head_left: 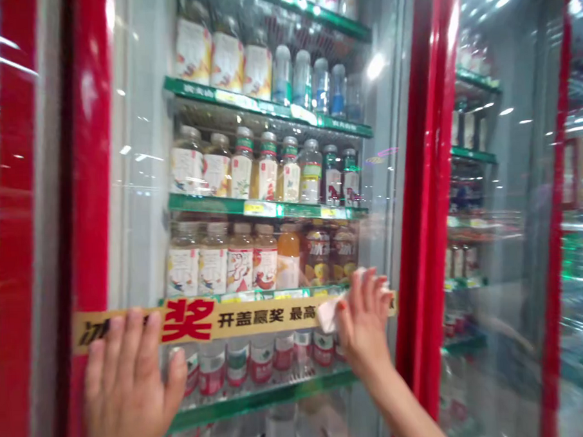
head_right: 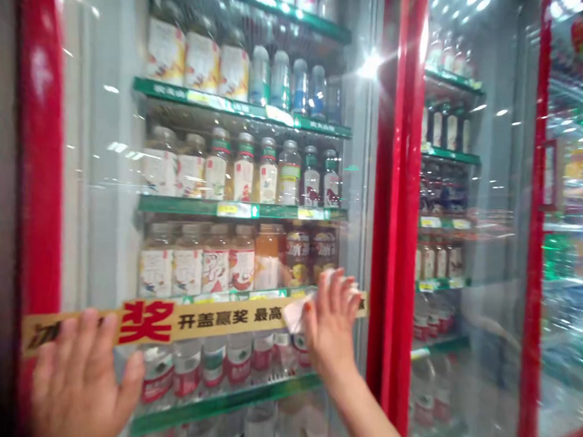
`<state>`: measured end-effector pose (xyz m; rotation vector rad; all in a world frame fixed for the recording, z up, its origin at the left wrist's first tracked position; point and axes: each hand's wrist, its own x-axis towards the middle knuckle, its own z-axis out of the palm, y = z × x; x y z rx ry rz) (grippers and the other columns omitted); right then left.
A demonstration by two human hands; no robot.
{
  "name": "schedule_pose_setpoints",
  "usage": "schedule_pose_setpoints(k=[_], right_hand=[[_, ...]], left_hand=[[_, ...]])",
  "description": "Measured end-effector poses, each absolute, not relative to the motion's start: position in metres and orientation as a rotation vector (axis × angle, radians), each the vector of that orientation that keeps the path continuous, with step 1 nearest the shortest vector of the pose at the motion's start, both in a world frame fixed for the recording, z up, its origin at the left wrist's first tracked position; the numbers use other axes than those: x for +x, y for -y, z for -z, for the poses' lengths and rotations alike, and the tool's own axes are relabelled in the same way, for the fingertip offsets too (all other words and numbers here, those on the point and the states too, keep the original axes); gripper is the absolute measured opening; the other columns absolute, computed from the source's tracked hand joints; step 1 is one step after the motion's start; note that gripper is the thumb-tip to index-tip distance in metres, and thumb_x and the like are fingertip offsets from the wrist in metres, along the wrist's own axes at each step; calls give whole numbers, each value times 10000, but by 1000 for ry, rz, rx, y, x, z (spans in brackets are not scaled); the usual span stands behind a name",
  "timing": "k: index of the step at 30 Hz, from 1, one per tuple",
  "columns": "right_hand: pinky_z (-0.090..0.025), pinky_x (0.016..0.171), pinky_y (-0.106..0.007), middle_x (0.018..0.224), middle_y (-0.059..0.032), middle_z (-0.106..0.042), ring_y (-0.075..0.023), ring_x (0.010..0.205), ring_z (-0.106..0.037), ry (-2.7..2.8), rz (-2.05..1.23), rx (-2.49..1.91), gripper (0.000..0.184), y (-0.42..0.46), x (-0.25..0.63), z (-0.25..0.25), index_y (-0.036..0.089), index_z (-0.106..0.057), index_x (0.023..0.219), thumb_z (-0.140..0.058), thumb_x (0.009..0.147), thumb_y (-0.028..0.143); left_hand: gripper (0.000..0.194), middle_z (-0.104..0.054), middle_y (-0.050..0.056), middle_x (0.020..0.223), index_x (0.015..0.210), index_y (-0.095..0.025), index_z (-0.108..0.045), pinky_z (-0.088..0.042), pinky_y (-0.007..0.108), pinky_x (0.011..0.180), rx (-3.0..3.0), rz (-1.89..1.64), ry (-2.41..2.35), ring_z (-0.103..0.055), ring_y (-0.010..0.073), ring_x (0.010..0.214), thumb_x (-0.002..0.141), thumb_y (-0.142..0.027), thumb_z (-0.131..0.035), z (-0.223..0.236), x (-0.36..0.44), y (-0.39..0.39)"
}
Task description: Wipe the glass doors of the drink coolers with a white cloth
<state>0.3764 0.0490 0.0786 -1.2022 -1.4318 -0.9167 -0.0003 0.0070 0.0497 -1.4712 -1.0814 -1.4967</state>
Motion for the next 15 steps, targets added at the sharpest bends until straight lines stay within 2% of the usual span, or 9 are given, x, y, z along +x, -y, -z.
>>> schedule_pose_setpoints(k=[2,3,5,7,9,11,13,15], right_hand=[[-174,1320,-865,1895,-183,107,-443,1763,64,1299,813,-1226,785,-56,367,-127,210,68,1817,-347,1177,397],[-181,1325,-857,1896,-183,95,-441,1765,45,1360,821,-1193,815,-56,353,-143,193,92,1811,-368,1173,406],[-206,1374,-773,1907,-147,-37,-391,1775,-59,1709,938,-970,846,-50,313,-159,192,59,1817,-422,1154,404],[-232,1428,-626,1890,-76,-227,-298,1764,-196,2137,1109,-574,803,-39,271,-169,222,-72,1827,-448,1140,402],[-224,1448,-526,1867,-49,-314,-243,1750,-245,2338,1199,-312,737,-33,236,-192,210,-208,1811,-434,1144,427],[-170,1455,-554,1887,-105,-239,-288,1770,-162,2250,1168,-404,758,-32,209,-233,128,-254,1792,-422,1142,480],[-83,1442,-647,1899,-198,-91,-382,1777,-28,2023,1056,-632,857,-31,182,-274,22,-205,1781,-428,1123,524],[-25,1432,-669,1891,-247,-45,-414,1771,22,1917,1010,-732,917,-27,154,-293,-38,-147,1772,-428,1109,529]], left_hand=[[870,-224,57,1870,1783,-244,-235,-93,471,1484,-1399,1358,1076,-161,243,1761,1001,-346,-603,-55,3,-5],[894,-183,87,1876,1788,-198,-189,-85,454,1481,-1375,1320,1075,-128,241,1767,1009,-337,-606,-57,4,-4],[943,-99,144,1881,1786,-118,-95,-59,436,1476,-1341,1313,1089,-64,246,1775,1027,-349,-605,-58,4,-3],[953,-47,191,1877,1770,-51,-27,-61,407,1468,-1322,1326,1107,-36,243,1776,1057,-383,-564,-57,4,-3],[922,-35,212,1874,1758,-15,-6,-68,382,1461,-1336,1335,1113,-30,236,1776,1088,-413,-498,-56,3,-3],[903,-36,225,1872,1755,-8,7,-78,386,1459,-1357,1352,1102,-38,241,1777,1107,-444,-447,-53,2,-5],[901,-50,234,1871,1759,-21,19,-104,406,1458,-1365,1380,1087,-57,254,1777,1116,-479,-417,-51,0,-6],[913,-67,247,1870,1760,-26,25,-144,420,1454,-1362,1405,1066,-80,267,1777,1118,-516,-400,-49,-2,-7]])
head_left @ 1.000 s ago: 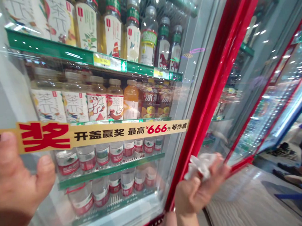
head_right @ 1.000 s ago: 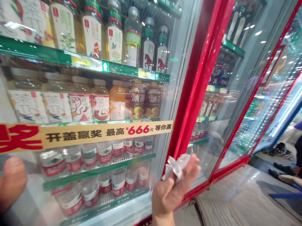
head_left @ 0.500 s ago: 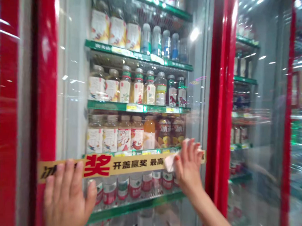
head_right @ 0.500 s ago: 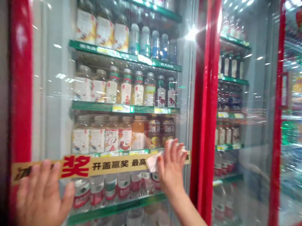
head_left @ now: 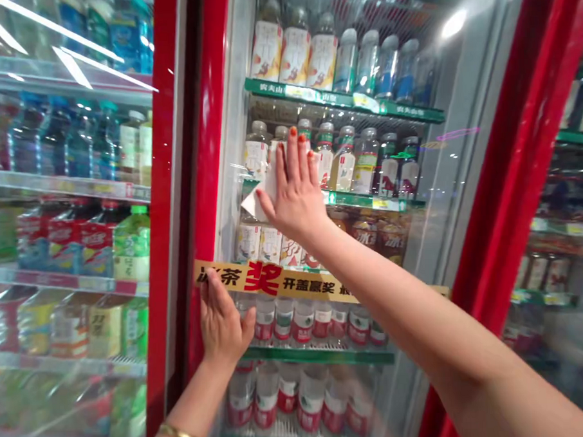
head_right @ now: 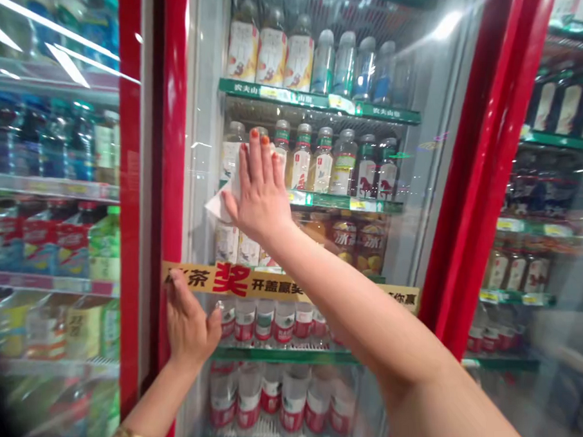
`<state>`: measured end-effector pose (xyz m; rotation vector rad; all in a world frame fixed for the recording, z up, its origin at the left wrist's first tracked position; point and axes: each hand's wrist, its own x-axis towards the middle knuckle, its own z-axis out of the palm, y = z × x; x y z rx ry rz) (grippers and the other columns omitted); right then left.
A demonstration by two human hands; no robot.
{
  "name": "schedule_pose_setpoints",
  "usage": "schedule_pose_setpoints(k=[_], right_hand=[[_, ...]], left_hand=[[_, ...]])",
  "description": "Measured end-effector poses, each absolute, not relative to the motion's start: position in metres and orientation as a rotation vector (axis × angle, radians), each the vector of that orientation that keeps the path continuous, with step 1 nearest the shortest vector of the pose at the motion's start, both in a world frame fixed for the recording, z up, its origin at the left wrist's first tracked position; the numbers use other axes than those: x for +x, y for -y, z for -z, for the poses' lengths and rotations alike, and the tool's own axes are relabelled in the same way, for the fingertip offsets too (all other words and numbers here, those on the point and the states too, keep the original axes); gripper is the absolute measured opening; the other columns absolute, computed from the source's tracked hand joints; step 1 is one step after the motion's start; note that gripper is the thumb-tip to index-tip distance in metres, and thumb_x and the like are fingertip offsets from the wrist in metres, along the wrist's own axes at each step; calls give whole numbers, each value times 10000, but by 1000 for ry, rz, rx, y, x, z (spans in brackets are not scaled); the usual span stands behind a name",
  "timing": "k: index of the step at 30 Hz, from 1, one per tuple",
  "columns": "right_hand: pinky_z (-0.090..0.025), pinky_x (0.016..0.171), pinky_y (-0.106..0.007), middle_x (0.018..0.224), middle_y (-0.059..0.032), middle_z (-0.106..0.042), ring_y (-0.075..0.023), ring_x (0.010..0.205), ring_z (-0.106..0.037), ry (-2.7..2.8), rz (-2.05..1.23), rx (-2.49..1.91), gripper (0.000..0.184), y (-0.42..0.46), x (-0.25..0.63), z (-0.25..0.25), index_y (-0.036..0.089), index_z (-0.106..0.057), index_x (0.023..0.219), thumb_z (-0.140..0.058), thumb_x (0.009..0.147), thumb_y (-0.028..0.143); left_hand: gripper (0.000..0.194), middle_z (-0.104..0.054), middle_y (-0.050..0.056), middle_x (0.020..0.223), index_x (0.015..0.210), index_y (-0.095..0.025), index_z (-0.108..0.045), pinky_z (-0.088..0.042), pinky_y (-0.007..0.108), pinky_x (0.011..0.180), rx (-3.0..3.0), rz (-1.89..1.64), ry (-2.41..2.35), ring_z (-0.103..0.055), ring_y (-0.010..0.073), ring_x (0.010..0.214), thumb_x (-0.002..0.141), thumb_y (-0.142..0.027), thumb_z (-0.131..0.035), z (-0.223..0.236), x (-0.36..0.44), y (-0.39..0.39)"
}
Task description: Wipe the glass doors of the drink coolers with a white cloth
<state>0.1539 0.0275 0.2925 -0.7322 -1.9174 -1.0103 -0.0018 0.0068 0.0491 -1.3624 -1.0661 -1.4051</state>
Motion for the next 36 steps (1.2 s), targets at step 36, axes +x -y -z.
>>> schedule_pose_setpoints(k=[36], right_hand=[[-181,1393,-720,1908,-201,-15,-380,1780,18,1742,1025,-1008,933,-44,287,-230,166,68,1812,-368,1130,629]], left_hand=[[732,-294,13,1834,1758,-316,-300,-40,426,1474,-1542,1432,1066,-129,162,1762,1091,-475,-553,-60,8,3]])
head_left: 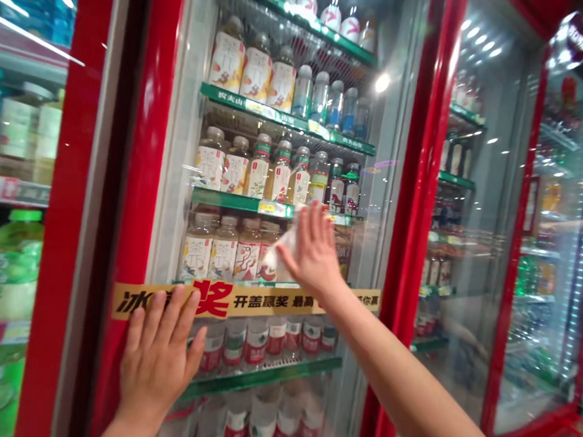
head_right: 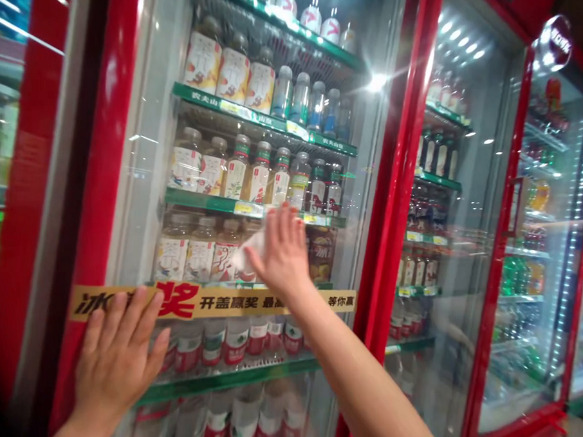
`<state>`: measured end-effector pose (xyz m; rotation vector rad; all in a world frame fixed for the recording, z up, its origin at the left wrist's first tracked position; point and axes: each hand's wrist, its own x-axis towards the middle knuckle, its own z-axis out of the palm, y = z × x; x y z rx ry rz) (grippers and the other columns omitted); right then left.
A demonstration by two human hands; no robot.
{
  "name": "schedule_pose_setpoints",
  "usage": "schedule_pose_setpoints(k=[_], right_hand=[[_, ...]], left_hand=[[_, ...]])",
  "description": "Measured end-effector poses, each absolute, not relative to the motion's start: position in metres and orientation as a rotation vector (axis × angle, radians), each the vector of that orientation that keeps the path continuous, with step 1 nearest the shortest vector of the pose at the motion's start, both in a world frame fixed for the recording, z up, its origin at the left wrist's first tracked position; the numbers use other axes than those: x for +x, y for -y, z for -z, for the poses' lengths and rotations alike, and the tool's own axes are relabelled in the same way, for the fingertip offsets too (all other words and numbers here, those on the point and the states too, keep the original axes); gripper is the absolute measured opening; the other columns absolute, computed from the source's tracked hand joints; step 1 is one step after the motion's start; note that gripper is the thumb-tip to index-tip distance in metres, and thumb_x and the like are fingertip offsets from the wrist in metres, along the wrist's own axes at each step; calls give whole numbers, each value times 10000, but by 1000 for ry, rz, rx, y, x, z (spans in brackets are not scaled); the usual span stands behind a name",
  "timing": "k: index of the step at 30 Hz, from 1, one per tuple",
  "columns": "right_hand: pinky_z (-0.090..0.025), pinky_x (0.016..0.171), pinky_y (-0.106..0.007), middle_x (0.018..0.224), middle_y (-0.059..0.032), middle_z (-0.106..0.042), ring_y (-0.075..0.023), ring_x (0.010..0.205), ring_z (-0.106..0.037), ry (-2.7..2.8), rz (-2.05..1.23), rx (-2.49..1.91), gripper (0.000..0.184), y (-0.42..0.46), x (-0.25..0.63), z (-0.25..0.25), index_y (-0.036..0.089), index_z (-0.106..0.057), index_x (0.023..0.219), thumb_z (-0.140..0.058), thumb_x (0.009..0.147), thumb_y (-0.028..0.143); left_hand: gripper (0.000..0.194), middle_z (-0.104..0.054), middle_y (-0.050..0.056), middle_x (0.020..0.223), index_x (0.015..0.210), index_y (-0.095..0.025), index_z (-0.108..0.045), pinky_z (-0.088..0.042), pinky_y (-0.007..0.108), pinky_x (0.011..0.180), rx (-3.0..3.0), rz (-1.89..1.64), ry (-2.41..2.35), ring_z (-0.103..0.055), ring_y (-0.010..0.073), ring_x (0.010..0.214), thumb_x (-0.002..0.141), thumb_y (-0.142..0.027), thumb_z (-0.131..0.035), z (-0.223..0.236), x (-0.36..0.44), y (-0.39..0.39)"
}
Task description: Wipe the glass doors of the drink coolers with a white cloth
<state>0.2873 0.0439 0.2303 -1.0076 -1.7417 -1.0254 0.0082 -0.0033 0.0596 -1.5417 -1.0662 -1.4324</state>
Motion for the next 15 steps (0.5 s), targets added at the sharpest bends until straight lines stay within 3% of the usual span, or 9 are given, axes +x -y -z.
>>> schedule_pose_setpoints(k=[4,6,9,11,15], right_hand=[[-173,1334,-818,1832,-412,20,-490,1759,8,1206,718,-1291,914,-54,360,-229,-34,72,1766,-186,1149,589],[-191,1357,-781,1856,-362,2,-458,1766,9,1321,769,-1249,916,-52,339,-208,3,44,1783,-225,1145,602],[-257,1389,-696,1911,-152,-117,-376,1778,-67,1863,992,-983,928,-43,300,-166,231,-35,1827,-416,1103,667],[-268,1384,-710,1907,-140,-154,-395,1772,-105,1926,1010,-956,941,-41,311,-147,250,-80,1828,-467,1083,673],[-260,1320,-827,1849,-368,-76,-530,1743,-106,1235,730,-1276,926,-48,366,-127,31,-28,1802,-299,1122,598]], left_hand=[[783,-291,27,1833,1767,-281,-281,-58,411,1476,-1473,1342,1022,-128,177,1760,1062,-369,-611,-62,8,2],[812,-285,37,1835,1769,-266,-273,-59,407,1478,-1463,1310,1011,-129,186,1759,1045,-326,-633,-63,5,2],[822,-286,38,1834,1770,-275,-272,-56,399,1479,-1483,1307,1010,-133,184,1757,1035,-312,-639,-63,3,4],[826,-285,31,1834,1771,-290,-269,-54,397,1479,-1492,1316,1021,-127,179,1757,1034,-312,-641,-63,3,4],[842,-268,28,1841,1774,-284,-255,-35,400,1481,-1485,1322,1028,-112,178,1760,1036,-334,-656,-61,6,3]])
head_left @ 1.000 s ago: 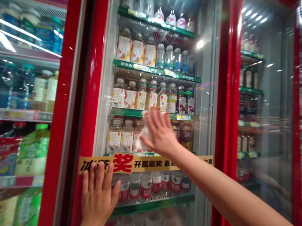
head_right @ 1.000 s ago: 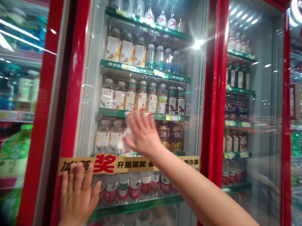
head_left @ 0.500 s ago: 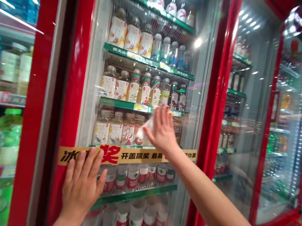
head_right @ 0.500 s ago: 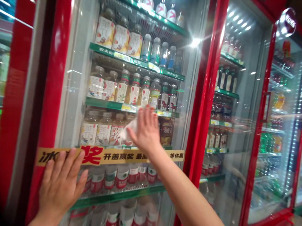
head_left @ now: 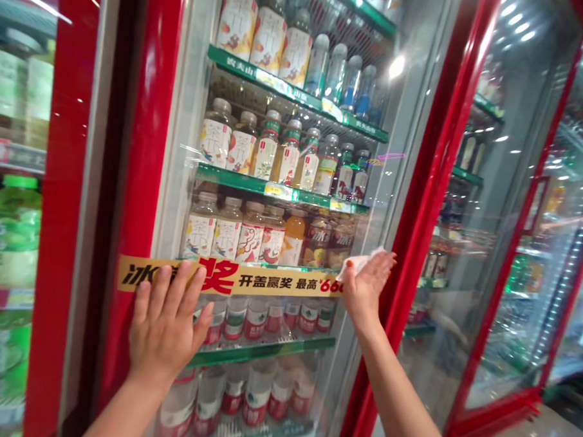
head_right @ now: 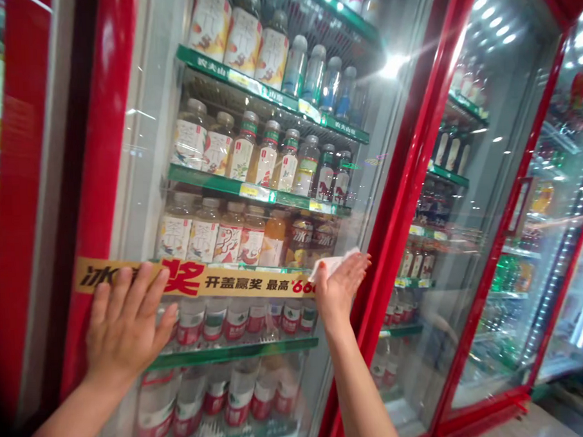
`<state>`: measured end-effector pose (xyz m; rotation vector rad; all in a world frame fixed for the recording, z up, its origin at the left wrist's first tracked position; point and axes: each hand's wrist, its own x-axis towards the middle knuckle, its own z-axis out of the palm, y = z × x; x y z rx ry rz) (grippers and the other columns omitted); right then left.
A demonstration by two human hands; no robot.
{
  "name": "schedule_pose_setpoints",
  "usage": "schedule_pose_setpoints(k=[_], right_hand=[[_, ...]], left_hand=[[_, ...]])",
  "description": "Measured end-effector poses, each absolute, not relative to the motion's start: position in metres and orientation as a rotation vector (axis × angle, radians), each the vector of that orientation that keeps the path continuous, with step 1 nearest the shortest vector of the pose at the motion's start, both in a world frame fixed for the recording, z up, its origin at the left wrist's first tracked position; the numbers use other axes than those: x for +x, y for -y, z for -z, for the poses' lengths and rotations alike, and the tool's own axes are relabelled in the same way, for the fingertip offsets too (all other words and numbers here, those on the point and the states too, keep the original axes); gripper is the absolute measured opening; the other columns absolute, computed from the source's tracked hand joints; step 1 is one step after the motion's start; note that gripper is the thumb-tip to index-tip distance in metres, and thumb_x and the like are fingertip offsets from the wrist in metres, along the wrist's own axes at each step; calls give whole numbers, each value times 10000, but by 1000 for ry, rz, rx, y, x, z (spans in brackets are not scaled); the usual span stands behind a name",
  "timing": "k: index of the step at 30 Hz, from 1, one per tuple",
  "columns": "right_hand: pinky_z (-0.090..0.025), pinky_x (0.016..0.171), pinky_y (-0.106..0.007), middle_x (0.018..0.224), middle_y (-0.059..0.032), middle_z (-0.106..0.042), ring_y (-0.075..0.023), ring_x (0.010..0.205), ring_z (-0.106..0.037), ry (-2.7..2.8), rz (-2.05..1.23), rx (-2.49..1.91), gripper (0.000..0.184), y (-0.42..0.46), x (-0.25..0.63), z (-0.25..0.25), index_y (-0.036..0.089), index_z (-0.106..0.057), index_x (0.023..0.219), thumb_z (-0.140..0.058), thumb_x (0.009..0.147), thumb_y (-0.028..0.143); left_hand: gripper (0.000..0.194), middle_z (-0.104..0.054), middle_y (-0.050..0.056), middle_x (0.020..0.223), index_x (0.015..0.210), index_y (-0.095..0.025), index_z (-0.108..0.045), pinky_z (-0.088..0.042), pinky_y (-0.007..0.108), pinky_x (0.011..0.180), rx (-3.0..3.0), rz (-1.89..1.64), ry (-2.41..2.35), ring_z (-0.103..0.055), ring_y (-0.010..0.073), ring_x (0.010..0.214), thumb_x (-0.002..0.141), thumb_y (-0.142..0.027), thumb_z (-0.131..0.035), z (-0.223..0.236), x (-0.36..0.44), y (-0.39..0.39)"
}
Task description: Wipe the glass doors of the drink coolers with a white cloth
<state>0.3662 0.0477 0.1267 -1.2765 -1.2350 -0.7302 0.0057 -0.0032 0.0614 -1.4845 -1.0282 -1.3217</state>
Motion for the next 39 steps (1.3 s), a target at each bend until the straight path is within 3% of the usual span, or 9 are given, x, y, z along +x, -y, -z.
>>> schedule_pose_setpoints(k=[3,9,16,23,26,30,34,36,39], right_hand=[[-284,1270,-878,1829,-412,-55,-543,1740,-87,1147,724,-1299,891,-46,329,-105,4,80,1783,-229,1138,536],[-298,1355,-747,1895,-234,-92,-455,1766,-43,1786,949,-1069,1082,-30,246,-60,147,11,1823,-561,1057,654],[-350,1253,-858,1853,-349,77,-474,1755,37,1056,759,-1425,854,-41,342,-23,126,290,1749,-258,1147,386],[-363,1328,-763,1892,-179,-169,-421,1770,26,1782,860,-1118,1048,-15,244,32,187,-57,1832,-559,1048,666],[-299,1292,-869,1886,-222,-129,-479,1756,27,1462,765,-1350,988,-21,311,40,162,-14,1829,-518,1076,556],[-184,1212,-993,1853,-292,-202,-602,1721,7,1265,665,-1641,851,-30,331,47,95,-204,1808,-453,1092,480],[-262,1356,-786,1848,-194,-321,-464,1763,-64,1765,735,-1388,937,-16,272,88,189,-360,1777,-584,1007,674],[-336,1353,-729,1852,-153,-334,-410,1770,-93,1795,795,-1249,956,-8,278,106,252,-262,1810,-569,1009,673],[-395,1257,-834,1879,-245,-159,-462,1758,-70,1379,742,-1402,962,-10,327,106,191,49,1825,-470,1079,504]], left_hand=[[851,-254,13,1847,1775,-306,-249,-40,399,1480,-1489,1327,1043,-118,180,1761,1033,-336,-663,-59,4,2],[780,-232,-17,1869,1763,-331,-272,-49,446,1468,-1556,1331,1041,-134,203,1769,1063,-397,-610,-56,-3,4],[801,-201,3,1886,1767,-308,-260,-39,487,1468,-1564,1306,1064,-102,226,1776,1058,-436,-610,-52,-2,2],[821,-158,-8,1895,1772,-359,-211,-62,606,1454,-1598,1282,1095,-95,292,1776,1053,-424,-602,-48,-10,0],[841,-135,5,1900,1776,-334,-197,-46,594,1456,-1585,1264,1099,-63,282,1780,1050,-412,-616,-47,-9,1],[876,-109,29,1906,1781,-316,-170,-53,657,1440,-1615,1240,1116,-41,325,1778,1042,-401,-633,-48,-11,1],[887,-130,36,1903,1778,-354,-168,-97,749,1404,-1645,1251,1129,-75,381,1770,1032,-414,-644,-47,-19,1],[903,-142,22,1901,1771,-388,-194,-125,777,1392,-1641,1253,1146,-88,400,1766,1011,-408,-681,-40,-21,4],[923,-142,-33,1897,1749,-446,-250,-122,761,1417,-1645,1213,1143,-72,387,1770,974,-389,-748,-10,-14,12]])
